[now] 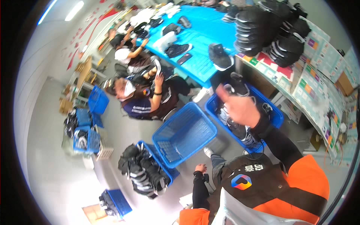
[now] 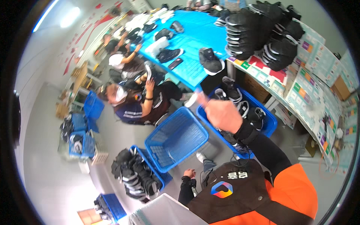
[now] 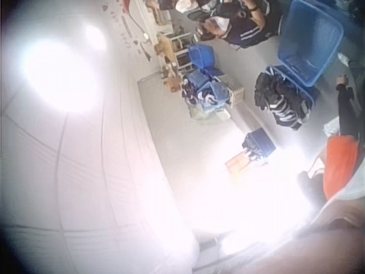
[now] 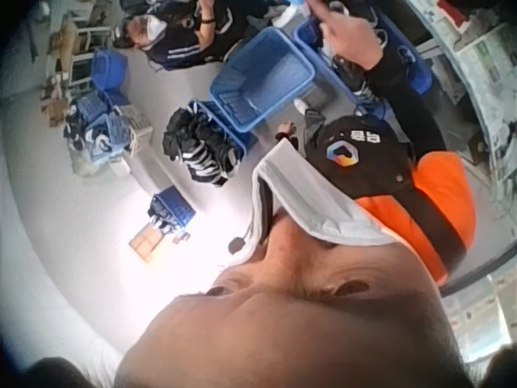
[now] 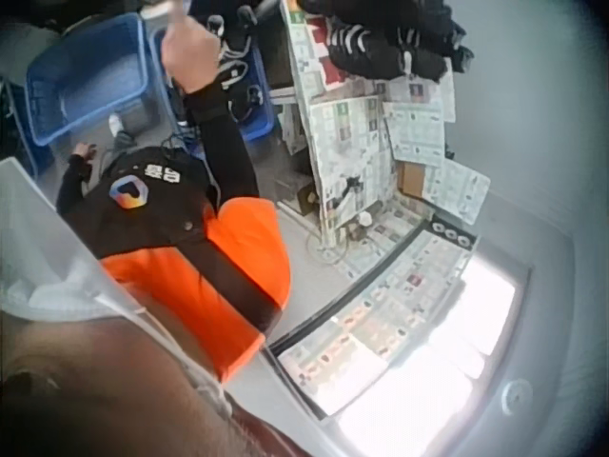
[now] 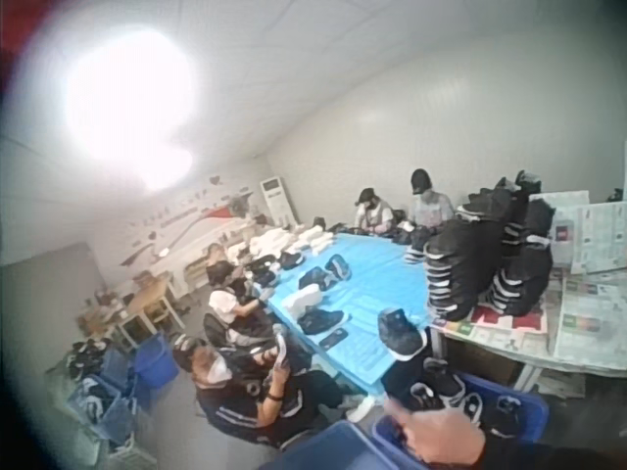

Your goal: The person handles black shoes, using a handheld tool on the edges of the soles and placing them into blue plastic crates. They also scan a QR code on a box using a mobile phone.

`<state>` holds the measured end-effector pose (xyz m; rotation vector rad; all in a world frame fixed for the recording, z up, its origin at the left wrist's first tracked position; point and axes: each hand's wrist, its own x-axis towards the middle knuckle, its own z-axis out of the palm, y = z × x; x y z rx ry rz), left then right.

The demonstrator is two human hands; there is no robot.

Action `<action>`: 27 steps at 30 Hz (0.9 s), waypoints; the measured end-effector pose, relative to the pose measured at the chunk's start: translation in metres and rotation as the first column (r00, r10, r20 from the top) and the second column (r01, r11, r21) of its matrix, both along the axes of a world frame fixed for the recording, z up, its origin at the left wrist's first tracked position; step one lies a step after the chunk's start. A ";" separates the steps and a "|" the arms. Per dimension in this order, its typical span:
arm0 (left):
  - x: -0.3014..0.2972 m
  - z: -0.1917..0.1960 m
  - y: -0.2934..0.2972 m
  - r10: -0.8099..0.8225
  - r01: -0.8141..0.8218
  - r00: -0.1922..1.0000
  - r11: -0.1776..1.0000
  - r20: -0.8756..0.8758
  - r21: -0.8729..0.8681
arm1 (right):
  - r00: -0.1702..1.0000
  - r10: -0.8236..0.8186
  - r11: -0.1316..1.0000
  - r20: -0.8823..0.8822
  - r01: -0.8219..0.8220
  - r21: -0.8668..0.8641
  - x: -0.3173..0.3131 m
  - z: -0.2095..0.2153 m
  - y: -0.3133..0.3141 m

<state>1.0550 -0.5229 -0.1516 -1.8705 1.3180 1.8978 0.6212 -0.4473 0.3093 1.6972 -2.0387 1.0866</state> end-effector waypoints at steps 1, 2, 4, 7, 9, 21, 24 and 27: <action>-0.006 -0.002 0.014 0.013 -0.013 1.000 1.000 -0.011 -0.004 | 0.979 -0.101 0.995 0.176 0.103 -0.002 -0.006 0.021 0.005; -0.010 0.003 0.032 0.032 -0.033 0.999 0.999 -0.033 -0.030 | 0.918 -0.184 0.980 0.352 0.197 -0.002 -0.009 0.040 0.008; -0.042 0.018 0.054 -0.065 0.063 0.997 0.996 -0.035 -0.057 | 0.990 0.054 0.994 0.129 -0.041 -0.099 -0.027 0.053 0.016; -0.029 0.026 0.087 -0.067 0.066 0.997 0.996 -0.023 -0.062 | 0.757 0.643 0.713 0.113 -0.647 0.271 0.002 0.075 0.044; -0.006 0.014 0.093 0.061 -0.057 0.981 0.998 -0.186 0.029 | 0.753 0.616 0.581 0.230 -0.632 0.513 -0.004 0.070 0.074; -0.010 0.045 0.134 -0.059 0.063 0.995 0.996 0.080 -0.055 | 0.883 0.026 0.950 0.469 -0.168 0.264 -0.040 -0.024 0.169; 0.006 0.022 0.144 -0.087 0.087 0.996 0.996 0.002 -0.033 | 0.895 -0.015 0.936 0.445 -0.144 0.321 -0.042 -0.044 0.185; -0.010 0.033 0.150 -0.097 0.099 0.995 0.994 0.030 -0.054 | 0.851 -0.053 0.894 0.522 -0.193 0.405 -0.043 -0.087 0.203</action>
